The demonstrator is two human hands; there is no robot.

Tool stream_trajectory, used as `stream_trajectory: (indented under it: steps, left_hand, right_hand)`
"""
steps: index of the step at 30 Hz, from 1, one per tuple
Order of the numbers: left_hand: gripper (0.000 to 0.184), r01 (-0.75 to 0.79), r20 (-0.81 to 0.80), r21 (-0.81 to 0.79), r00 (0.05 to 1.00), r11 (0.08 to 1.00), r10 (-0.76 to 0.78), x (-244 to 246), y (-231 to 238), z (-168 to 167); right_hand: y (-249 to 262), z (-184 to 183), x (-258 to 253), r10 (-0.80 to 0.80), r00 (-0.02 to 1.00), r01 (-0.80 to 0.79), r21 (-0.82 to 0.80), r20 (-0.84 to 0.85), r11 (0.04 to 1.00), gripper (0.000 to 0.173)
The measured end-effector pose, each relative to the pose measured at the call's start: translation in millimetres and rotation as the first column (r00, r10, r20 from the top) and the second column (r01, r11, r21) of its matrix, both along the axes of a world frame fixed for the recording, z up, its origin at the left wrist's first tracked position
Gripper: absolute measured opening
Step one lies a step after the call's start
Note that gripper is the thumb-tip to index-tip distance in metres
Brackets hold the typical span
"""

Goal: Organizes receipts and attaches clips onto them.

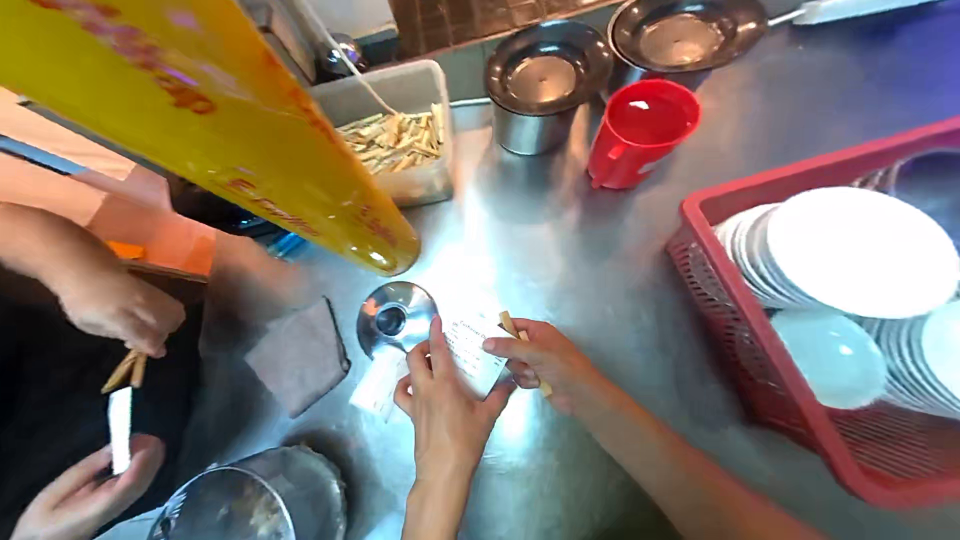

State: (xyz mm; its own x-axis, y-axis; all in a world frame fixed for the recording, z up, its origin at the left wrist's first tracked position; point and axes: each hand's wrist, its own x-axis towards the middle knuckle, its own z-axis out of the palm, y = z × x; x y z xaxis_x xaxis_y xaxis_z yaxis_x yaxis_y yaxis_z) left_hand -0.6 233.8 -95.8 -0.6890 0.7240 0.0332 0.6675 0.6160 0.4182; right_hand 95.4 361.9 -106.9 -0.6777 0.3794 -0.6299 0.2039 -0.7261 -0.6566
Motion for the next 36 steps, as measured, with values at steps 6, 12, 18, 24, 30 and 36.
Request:
stream_trajectory:
  steps: [6,12,18,24,30,36]
  left_hand:
    - [0.072,0.073,0.370,0.201,0.918,0.977,-0.145,2.2,-0.5,-17.4]
    - [0.020,0.030,0.612,0.379,0.741,0.925,-0.275,-1.9,11.1,-18.6]
    - [0.017,-0.004,0.699,0.401,0.648,0.916,-0.303,10.1,15.4,-24.6]
    - [0.022,0.049,0.684,0.343,0.671,0.938,-0.286,12.3,5.5,-25.2]
    - [0.021,0.012,0.692,0.367,0.665,0.930,-0.282,18.8,-13.4,-29.5]
    - [0.018,0.017,0.703,0.351,0.656,0.936,-0.276,24.2,-17.7,-28.1]
  right_hand:
    - [26.9,-10.2,51.8,0.199,0.980,-0.195,0.113,-0.028,0.974,0.013]
    - [52.1,2.8,70.1,0.101,0.994,-0.107,0.154,0.046,0.982,0.019]
    - [69.7,1.7,75.2,-0.090,0.967,0.043,-0.194,-0.237,0.980,0.020]
    - [71.9,-2.2,60.0,-0.163,0.968,0.140,-0.130,-0.191,0.982,0.025]
    - [73.9,-15.5,59.6,-0.041,0.967,0.040,-0.008,-0.253,0.999,0.031]
    - [70.8,-9.8,53.0,-0.062,0.991,0.078,0.140,-0.115,0.987,0.023]
